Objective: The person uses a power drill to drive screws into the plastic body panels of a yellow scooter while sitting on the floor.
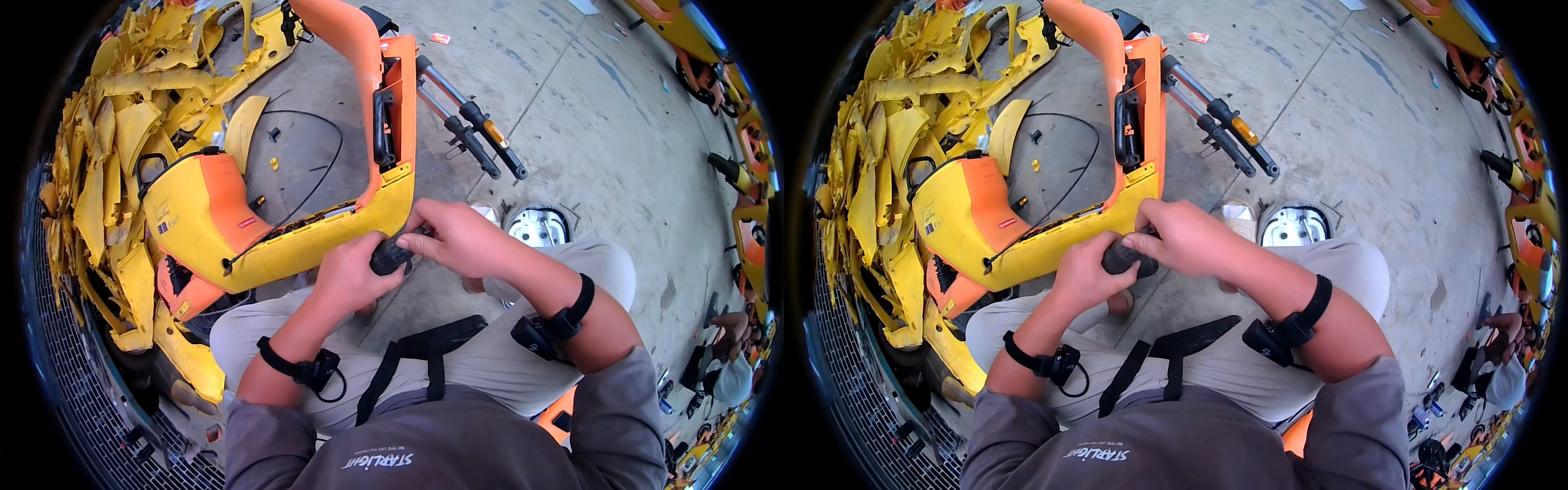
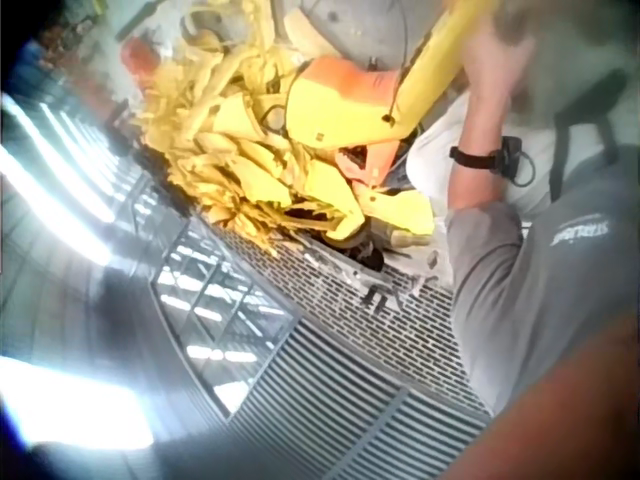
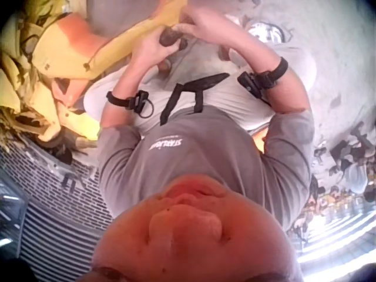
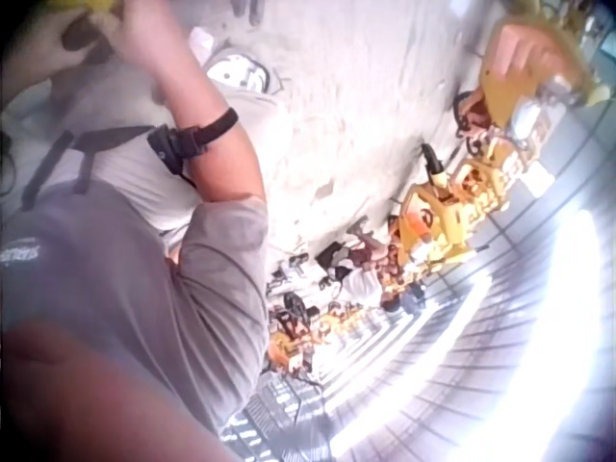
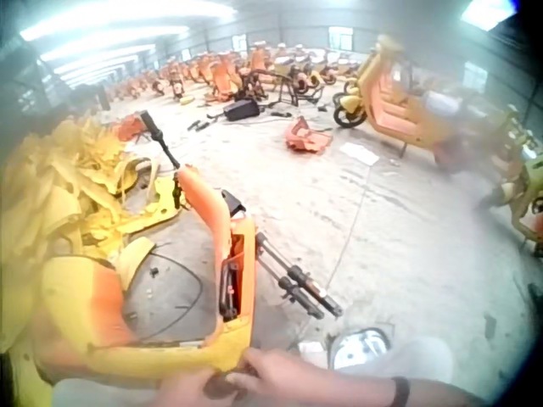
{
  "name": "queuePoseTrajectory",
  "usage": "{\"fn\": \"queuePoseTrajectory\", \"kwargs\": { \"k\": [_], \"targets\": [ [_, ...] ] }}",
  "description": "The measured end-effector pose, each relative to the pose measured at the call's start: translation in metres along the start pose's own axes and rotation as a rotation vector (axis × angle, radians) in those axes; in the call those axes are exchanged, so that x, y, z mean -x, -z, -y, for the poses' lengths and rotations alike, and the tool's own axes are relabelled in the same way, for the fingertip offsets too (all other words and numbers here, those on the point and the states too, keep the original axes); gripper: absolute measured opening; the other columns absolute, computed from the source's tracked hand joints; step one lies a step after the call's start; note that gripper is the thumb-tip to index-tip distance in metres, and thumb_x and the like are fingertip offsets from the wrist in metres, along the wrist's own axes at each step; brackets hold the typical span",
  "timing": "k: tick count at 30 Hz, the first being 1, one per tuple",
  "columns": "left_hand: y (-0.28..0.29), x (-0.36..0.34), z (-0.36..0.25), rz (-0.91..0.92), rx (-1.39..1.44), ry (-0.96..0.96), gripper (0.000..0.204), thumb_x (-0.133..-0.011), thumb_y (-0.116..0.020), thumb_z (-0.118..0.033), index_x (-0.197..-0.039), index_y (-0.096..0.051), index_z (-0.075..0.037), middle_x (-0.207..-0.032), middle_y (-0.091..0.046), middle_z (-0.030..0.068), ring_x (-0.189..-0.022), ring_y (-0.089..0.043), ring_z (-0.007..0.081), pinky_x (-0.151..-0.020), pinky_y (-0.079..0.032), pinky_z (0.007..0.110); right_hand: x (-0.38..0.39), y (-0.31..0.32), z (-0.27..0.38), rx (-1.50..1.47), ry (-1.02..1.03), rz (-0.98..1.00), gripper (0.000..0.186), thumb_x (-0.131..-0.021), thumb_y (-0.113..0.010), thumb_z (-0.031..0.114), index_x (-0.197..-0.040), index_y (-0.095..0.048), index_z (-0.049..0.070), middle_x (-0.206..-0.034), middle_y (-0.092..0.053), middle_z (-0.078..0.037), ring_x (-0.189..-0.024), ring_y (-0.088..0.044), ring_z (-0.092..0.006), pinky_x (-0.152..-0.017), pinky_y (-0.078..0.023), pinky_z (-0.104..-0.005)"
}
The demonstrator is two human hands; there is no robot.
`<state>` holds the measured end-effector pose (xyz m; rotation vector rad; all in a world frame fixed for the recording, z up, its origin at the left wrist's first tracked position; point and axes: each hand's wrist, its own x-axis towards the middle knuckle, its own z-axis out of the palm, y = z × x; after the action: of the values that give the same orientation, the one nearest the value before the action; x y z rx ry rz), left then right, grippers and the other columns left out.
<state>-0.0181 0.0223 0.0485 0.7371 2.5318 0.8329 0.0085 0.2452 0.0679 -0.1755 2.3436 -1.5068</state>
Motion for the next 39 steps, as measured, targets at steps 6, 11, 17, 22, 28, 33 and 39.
{"fn": "queuePoseTrajectory", "kwargs": {
  "k": [6, 11, 17, 22, 28, 33, 39],
  "targets": [
    [0.022, 0.004, 0.002, 0.056, 0.066, -0.037, 0.037, -0.071, -0.081, -0.031, -0.097, -0.069, -0.007, -0.081, -0.069, 0.0141, -0.076, -0.069, 0.0344, -0.068, -0.055, 0.04, 0.014, 0.004, 0.011, -0.095, 0.099, 0.088, 0.024, -0.092, -0.071, 0.018, -0.102, -0.056, 0.001, -0.083, -0.066, -0.019, -0.077, -0.067, -0.0386, -0.068, -0.052, -0.044],
    [0.037, -0.002, 0.007, 0.151, 0.025, -0.109, 0.035, -0.07, -0.081, -0.034, -0.094, -0.071, -0.01, -0.08, -0.069, 0.0125, -0.074, -0.069, 0.0338, -0.066, -0.053, 0.041, 0.019, -0.004, 0.005, -0.015, 0.241, 0.053, 0.023, -0.091, -0.072, 0.016, -0.103, -0.057, 0.004, -0.083, -0.064, -0.014, -0.075, -0.065, -0.0332, -0.065, -0.051, -0.041],
    [0.05, -0.005, 0.013, 0.318, 0.089, -0.112, 0.032, -0.07, -0.08, -0.031, -0.092, -0.07, -0.01, -0.078, -0.069, 0.0116, -0.073, -0.067, 0.0322, -0.066, -0.053, 0.039, 0.018, -0.008, 0.001, 0.15, 0.46, 0.012, 0.023, -0.088, -0.074, 0.014, -0.103, -0.059, 0.006, -0.088, -0.065, -0.012, -0.079, -0.065, -0.0344, -0.067, -0.052, -0.0421],
    [0.048, -0.003, 0.024, 0.423, 0.136, -0.133, 0.038, -0.067, -0.083, -0.028, -0.096, -0.07, -0.007, -0.078, -0.068, 0.0113, -0.073, -0.067, 0.0282, -0.07, -0.053, 0.036, 0.021, -0.013, -0.001, 0.294, 0.619, -0.02, 0.02, -0.084, -0.071, 0.012, -0.098, -0.057, 0.006, -0.089, -0.062, -0.012, -0.083, -0.063, -0.0337, -0.071, -0.051, -0.0443],
    [0.049, -0.005, 0.047, 0.51, 0.203, 0.096, 0.037, -0.07, -0.082, -0.025, -0.098, -0.069, -0.004, -0.076, -0.064, 0.0087, -0.068, -0.061, 0.0185, -0.067, -0.051, 0.032, 0.019, 0.011, 0.002, 0.476, 0.737, -0.168, 0.024, -0.084, -0.071, 0.009, -0.102, -0.056, 0.006, -0.093, -0.062, -0.013, -0.084, -0.064, -0.0328, -0.072, -0.052, -0.0427],
    [0.042, -0.004, 0.038, 0.345, 0.171, 0.041, 0.041, -0.071, -0.083, -0.028, -0.097, -0.068, -0.001, -0.078, -0.065, 0.0099, -0.07, -0.061, 0.0194, -0.069, -0.05, 0.032, 0.009, 0.0, 0.001, 0.042, 0.249, -0.033, 0.028, -0.089, -0.072, 0.01, -0.11, -0.055, 0.003, -0.095, -0.064, -0.017, -0.088, -0.066, -0.0366, -0.074, -0.052, -0.043],
    [0.044, -0.007, 0.024, 0.31, 0.22, 0.048, 0.041, -0.072, -0.082, -0.031, -0.096, -0.068, 0.0, -0.078, -0.065, 0.0108, -0.07, -0.062, 0.0201, -0.069, -0.05, 0.033, 0.008, -0.003, -0.006, 0.044, 0.174, -0.019, 0.029, -0.087, -0.077, 0.012, -0.109, -0.06, 0.004, -0.094, -0.066, -0.013, -0.085, -0.069, -0.0283, -0.074, -0.055, -0.0374]
  ]
}}
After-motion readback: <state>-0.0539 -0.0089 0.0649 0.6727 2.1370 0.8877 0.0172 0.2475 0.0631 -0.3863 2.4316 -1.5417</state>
